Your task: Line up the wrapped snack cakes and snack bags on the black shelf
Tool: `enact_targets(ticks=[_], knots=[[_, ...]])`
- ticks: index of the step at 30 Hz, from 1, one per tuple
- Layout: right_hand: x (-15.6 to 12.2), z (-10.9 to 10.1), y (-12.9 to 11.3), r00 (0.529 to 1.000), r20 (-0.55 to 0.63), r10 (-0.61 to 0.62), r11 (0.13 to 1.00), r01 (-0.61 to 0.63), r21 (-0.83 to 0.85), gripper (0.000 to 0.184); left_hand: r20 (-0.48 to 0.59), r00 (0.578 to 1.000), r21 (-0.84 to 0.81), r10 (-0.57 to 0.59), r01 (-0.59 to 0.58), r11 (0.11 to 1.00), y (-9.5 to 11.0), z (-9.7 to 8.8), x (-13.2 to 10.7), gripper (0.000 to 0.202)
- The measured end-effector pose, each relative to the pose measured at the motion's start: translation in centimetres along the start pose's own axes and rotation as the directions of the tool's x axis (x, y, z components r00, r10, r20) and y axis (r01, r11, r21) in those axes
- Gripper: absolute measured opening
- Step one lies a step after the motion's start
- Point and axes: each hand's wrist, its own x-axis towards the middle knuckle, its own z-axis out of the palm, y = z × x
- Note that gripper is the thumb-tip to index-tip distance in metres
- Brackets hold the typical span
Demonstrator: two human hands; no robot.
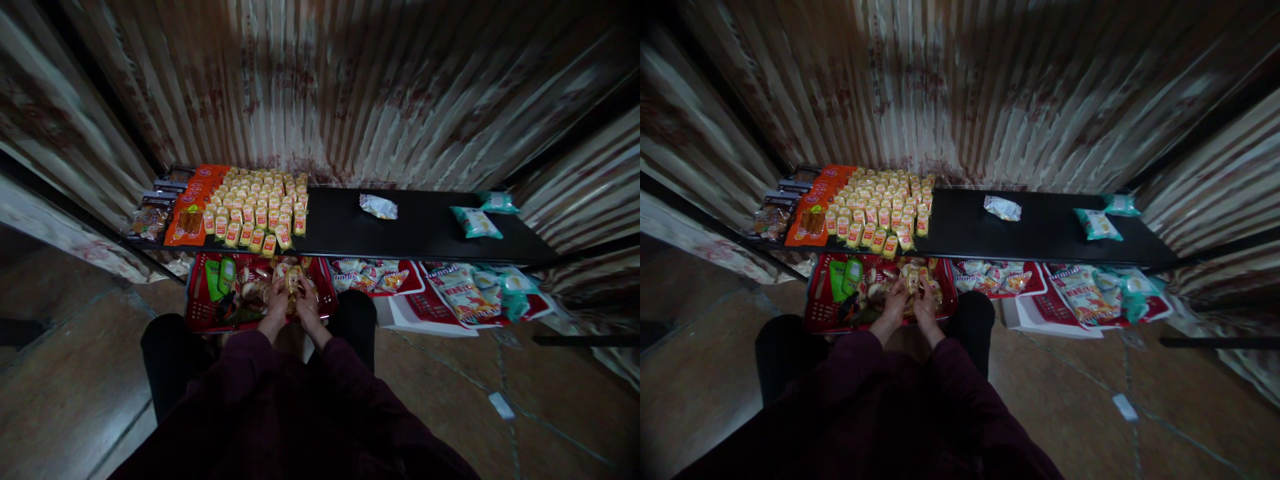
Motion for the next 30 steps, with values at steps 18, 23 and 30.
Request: enact_targets(ticks=[18, 23, 30], knots=[[0.0, -0.2, 0.1, 1.000, 0.003, 0.011, 0.993, -0.011, -0.120, 0.036, 0.073, 0.990, 0.196, 0.122, -0.134, 0.971, 0.8, -0.1, -1.5, 0.035], [-0.2, 0.2, 0.5, 0.994, 0.027, 0.103, 0.990, -0.105, 0.094, 0.043, 0.068, 0.987, 0.268, 0.143, -0.156, 0.951, 0.8, -0.4, -1.6, 0.033], [-0.3, 0.5, 0.4, 0.974, 0.055, 0.219, 0.903, -0.223, 0.368, 0.042, 0.056, 0.991, 0.225, 0.119, -0.129, 0.966, 1.1, -0.4, -1.6, 0.028]])
